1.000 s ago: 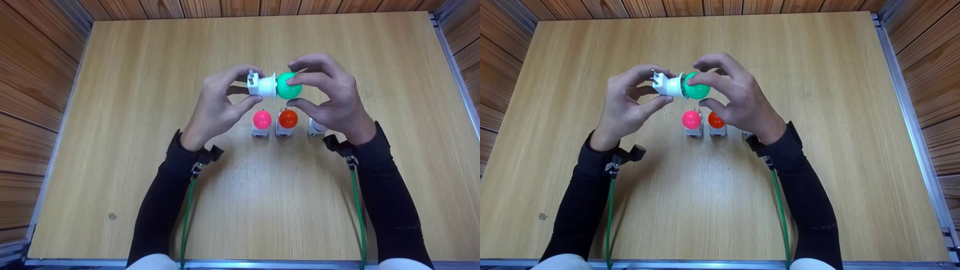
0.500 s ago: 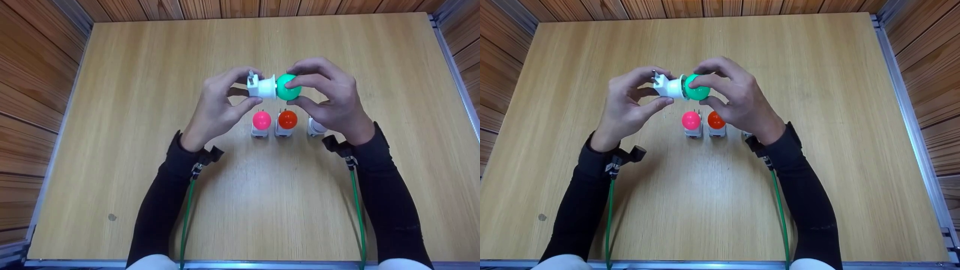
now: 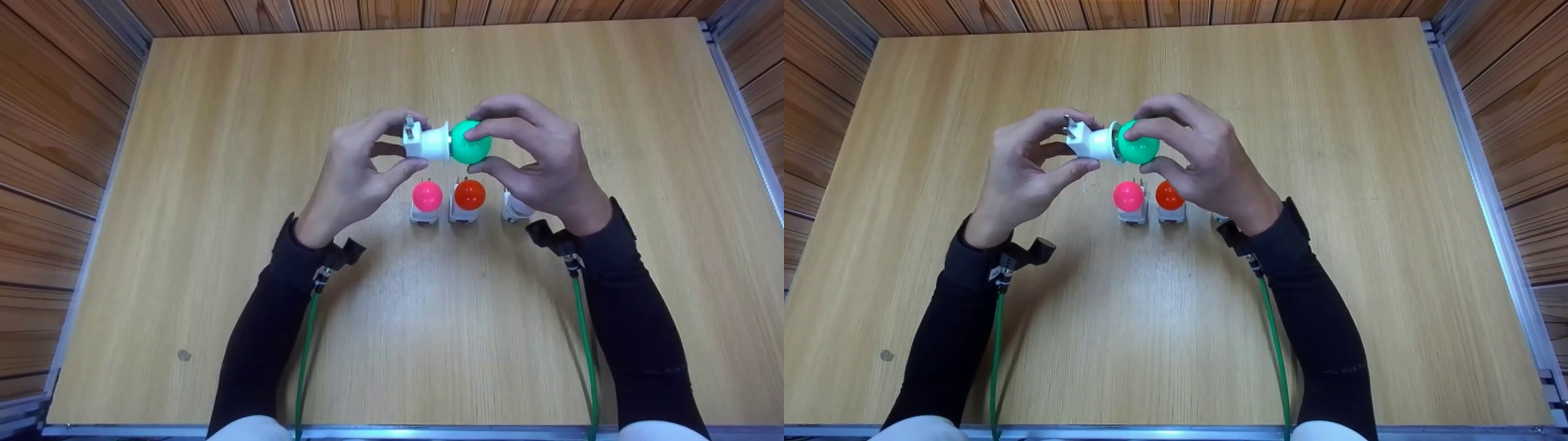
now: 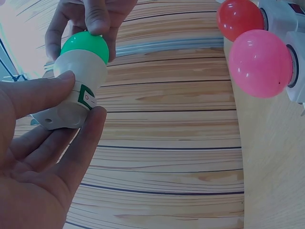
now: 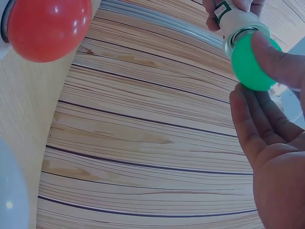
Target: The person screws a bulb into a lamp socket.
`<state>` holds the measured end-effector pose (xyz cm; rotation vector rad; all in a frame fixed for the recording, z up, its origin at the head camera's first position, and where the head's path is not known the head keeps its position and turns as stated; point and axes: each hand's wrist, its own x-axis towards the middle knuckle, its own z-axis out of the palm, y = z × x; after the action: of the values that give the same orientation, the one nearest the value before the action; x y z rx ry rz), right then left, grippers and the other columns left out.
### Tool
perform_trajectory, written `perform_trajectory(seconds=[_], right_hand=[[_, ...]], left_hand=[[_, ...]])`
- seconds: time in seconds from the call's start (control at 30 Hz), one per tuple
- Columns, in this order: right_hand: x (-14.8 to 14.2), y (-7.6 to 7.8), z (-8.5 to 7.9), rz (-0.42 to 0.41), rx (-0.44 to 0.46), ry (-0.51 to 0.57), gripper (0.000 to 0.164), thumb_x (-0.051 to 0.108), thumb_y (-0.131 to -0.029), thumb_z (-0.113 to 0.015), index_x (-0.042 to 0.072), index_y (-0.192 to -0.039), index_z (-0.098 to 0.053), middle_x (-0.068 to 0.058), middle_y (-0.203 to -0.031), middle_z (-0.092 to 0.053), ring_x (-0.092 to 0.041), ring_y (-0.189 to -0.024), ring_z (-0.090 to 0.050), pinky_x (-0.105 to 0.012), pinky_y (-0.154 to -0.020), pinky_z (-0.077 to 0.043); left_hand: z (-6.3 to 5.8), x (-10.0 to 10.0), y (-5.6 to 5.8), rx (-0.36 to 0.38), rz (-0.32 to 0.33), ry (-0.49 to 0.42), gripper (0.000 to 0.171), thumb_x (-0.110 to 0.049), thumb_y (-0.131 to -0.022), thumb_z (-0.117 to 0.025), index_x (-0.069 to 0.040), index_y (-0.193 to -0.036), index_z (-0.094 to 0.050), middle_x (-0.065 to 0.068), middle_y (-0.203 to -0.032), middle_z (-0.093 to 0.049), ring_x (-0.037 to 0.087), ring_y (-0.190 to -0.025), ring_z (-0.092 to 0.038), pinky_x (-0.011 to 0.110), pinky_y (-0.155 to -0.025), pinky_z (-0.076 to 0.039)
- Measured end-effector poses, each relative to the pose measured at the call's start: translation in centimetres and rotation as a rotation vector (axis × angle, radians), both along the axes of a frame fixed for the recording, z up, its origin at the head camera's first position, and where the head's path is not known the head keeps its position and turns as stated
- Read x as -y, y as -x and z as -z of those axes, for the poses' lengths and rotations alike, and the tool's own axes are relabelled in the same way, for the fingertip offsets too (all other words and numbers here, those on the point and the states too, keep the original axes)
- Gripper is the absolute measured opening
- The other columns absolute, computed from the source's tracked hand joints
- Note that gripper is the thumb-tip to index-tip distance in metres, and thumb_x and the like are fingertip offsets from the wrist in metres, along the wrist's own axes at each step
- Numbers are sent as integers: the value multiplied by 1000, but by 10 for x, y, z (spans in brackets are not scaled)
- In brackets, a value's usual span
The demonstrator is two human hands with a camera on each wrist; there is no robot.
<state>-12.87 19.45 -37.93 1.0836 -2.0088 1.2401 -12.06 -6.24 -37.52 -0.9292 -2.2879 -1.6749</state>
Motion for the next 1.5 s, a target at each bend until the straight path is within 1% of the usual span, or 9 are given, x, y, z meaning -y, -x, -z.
perform_trajectory(seconds=[0.13, 0.37, 0.43, 0.6, 0.97, 1.13, 1.3, 1.4, 1.5], right_hand=[[-1, 0, 1, 7, 14, 0, 48, -15, -63, -92, -5, -107, -75, -29, -106, -70, -31, -96, -72, -15, -105, -57], [-3, -1, 1, 0, 34, -2, 48, -11, -67, -93, -8, -111, -74, -29, -107, -70, -30, -96, -72, -15, -103, -58], [-3, -1, 1, 1, 38, -12, 49, -10, -67, -93, -8, -112, -74, -28, -107, -71, -30, -95, -72, -14, -103, -58], [-4, -2, 0, 3, 46, -29, 51, -12, -66, -93, -8, -113, -74, -28, -107, -71, -30, -93, -71, -12, -102, -57], [-2, 0, -3, -12, 61, -64, 46, -6, -74, -92, -6, -116, -73, -26, -109, -71, -29, -93, -70, -11, -99, -57], [-2, -1, -3, 1, 71, -66, 46, -5, -74, -92, -4, -116, -74, -26, -113, -70, -30, -93, -69, -9, -98, -55], [-2, -1, -2, 3, 70, -44, 51, -7, -70, -93, -4, -116, -73, -27, -115, -70, -30, -95, -69, -10, -97, -55], [-3, -1, -1, -5, 65, -34, 53, -8, -68, -93, -4, -117, -72, -27, -116, -69, -30, -98, -70, -12, -99, -56], [-2, 0, -1, -9, 49, -23, 52, -7, -69, -93, -3, -116, -73, -28, -117, -68, -31, -105, -70, -15, -103, -57]], left_hand=[[0, 0, 1, 1, 2, 1, 42, -10, -92, -82, 4, -129, -67, 16, -126, -77, 24, -113, -75, 31, -95, -67], [-1, 0, 1, -14, -1, 14, 41, -7, -92, -82, 4, -129, -67, 16, -126, -77, 25, -113, -75, 31, -95, -67], [-1, 0, 1, -6, 3, 11, 41, -9, -92, -82, 3, -129, -68, 15, -126, -77, 24, -113, -75, 32, -96, -67], [-1, 0, 1, -22, 6, 16, 42, -10, -93, -81, 4, -130, -67, 16, -127, -76, 22, -114, -75, 30, -95, -67], [0, 3, 0, -45, -15, 38, 45, -14, -95, -80, 4, -133, -66, 14, -129, -76, 18, -114, -76, 28, -94, -67], [0, 3, 0, -37, -19, 34, 45, -12, -94, -81, 4, -133, -66, 15, -128, -76, 19, -113, -76, 28, -94, -67], [1, 2, 0, -18, -22, 27, 45, -9, -93, -82, 5, -132, -66, 15, -127, -76, 21, -112, -76, 30, -95, -67], [1, 2, 0, 2, -18, 22, 45, -10, -93, -82, 4, -133, -66, 15, -128, -76, 22, -113, -75, 31, -96, -67], [1, 2, 0, 7, -12, 17, 45, -10, -93, -82, 4, -133, -66, 16, -128, -76, 23, -113, -75, 31, -96, -67]])
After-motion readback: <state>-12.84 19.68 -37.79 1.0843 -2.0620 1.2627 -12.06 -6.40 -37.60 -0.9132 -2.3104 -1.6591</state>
